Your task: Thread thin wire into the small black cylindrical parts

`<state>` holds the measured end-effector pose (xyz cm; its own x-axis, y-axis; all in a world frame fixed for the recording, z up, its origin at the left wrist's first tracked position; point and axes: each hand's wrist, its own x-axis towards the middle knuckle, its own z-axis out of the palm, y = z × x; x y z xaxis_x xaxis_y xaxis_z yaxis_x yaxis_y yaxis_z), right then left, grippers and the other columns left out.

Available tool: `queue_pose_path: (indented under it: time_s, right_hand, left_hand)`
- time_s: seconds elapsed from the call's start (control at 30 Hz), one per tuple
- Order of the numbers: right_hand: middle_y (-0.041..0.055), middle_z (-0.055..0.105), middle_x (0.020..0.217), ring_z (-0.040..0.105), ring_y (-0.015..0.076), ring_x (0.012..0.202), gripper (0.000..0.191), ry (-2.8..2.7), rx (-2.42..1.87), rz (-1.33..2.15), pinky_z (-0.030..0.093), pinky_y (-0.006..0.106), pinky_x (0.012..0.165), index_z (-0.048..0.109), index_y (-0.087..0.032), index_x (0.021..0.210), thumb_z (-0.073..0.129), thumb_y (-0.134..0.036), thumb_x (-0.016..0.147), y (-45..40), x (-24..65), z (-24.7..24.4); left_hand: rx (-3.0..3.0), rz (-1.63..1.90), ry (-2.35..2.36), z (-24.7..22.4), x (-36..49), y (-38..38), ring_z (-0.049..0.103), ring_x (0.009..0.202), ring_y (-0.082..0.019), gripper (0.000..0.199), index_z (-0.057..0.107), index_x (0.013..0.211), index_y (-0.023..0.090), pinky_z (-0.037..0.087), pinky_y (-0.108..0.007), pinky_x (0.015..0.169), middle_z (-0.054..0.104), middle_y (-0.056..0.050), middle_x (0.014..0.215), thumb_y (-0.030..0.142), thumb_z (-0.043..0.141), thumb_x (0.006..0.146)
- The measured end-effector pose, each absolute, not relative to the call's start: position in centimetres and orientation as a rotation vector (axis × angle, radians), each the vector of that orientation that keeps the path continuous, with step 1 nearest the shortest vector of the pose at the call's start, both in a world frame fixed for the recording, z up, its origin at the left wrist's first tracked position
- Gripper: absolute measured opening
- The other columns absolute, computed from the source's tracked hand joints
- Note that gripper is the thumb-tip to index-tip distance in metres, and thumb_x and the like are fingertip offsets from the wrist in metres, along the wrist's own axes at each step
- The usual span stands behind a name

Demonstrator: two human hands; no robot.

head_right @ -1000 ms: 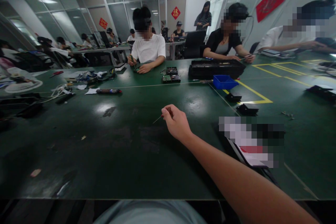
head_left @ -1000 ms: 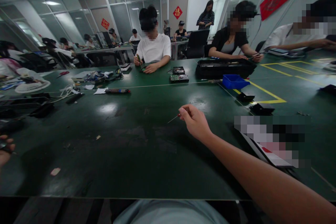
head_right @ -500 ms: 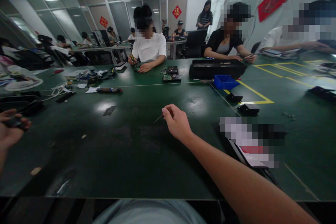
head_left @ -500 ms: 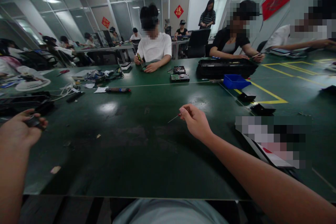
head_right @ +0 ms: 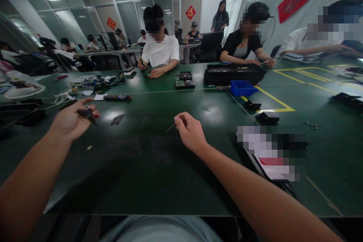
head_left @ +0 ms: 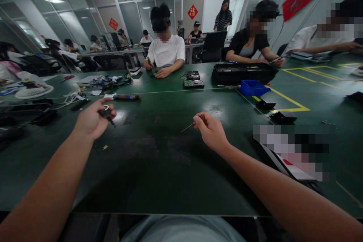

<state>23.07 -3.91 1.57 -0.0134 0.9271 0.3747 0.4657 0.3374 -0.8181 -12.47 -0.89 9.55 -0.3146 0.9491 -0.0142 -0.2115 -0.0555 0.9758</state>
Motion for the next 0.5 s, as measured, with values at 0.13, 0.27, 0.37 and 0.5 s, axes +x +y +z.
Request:
queue_pose_path:
  time_s: [0.13, 0.27, 0.37, 0.5]
  right_hand:
    - [0.0038, 0.071, 0.077, 0.068, 0.0200, 0.073, 0.026, -1.636, -1.269, 0.593, 0.050, 0.034, 0.069, 0.063, -0.021, 0.091, 0.050, -0.043, 0.097, -3.8, 23.1, 1.3]
    - [0.0041, 0.072, 0.079, 0.068, 0.0199, 0.074, 0.026, -1.626, -1.261, 0.596, 0.050, 0.034, 0.070, 0.064, -0.021, 0.092, 0.050, -0.043, 0.097, -3.7, 23.1, 1.1]
    - [0.0041, 0.072, 0.081, 0.069, 0.0198, 0.076, 0.025, -1.611, -1.255, 0.595, 0.050, 0.034, 0.071, 0.063, -0.021, 0.092, 0.050, -0.043, 0.097, -3.7, 23.1, 1.0]
    - [0.0036, 0.071, 0.081, 0.068, 0.0198, 0.077, 0.024, -1.619, -1.261, 0.581, 0.050, 0.034, 0.072, 0.063, -0.021, 0.092, 0.050, -0.042, 0.097, -3.8, 23.1, 1.1]
  left_hand:
    - [1.013, 1.424, 1.137, 9.1, -7.7, -0.5, 0.051, 0.061, -0.015, 0.035, 0.060, 0.100, 0.013, 0.042, -0.025, 0.059, 0.053, -0.002, 0.069, 0.004, 0.047, 0.068]
    - [1.129, 1.328, 1.035, 8.0, -3.2, -0.9, 0.052, 0.066, -0.015, 0.040, 0.061, 0.100, 0.012, 0.042, -0.025, 0.062, 0.055, -0.003, 0.073, 0.005, 0.050, 0.062]
    - [1.220, 1.215, 1.001, 6.8, -0.3, -1.7, 0.053, 0.069, -0.015, 0.040, 0.061, 0.100, 0.012, 0.043, -0.027, 0.067, 0.056, -0.003, 0.075, 0.008, 0.048, 0.062]
    - [1.483, 1.036, 1.065, 4.5, 2.4, -2.8, 0.056, 0.082, -0.019, 0.042, 0.058, 0.112, 0.015, 0.047, -0.034, 0.080, 0.060, -0.005, 0.089, 0.014, 0.047, 0.072]
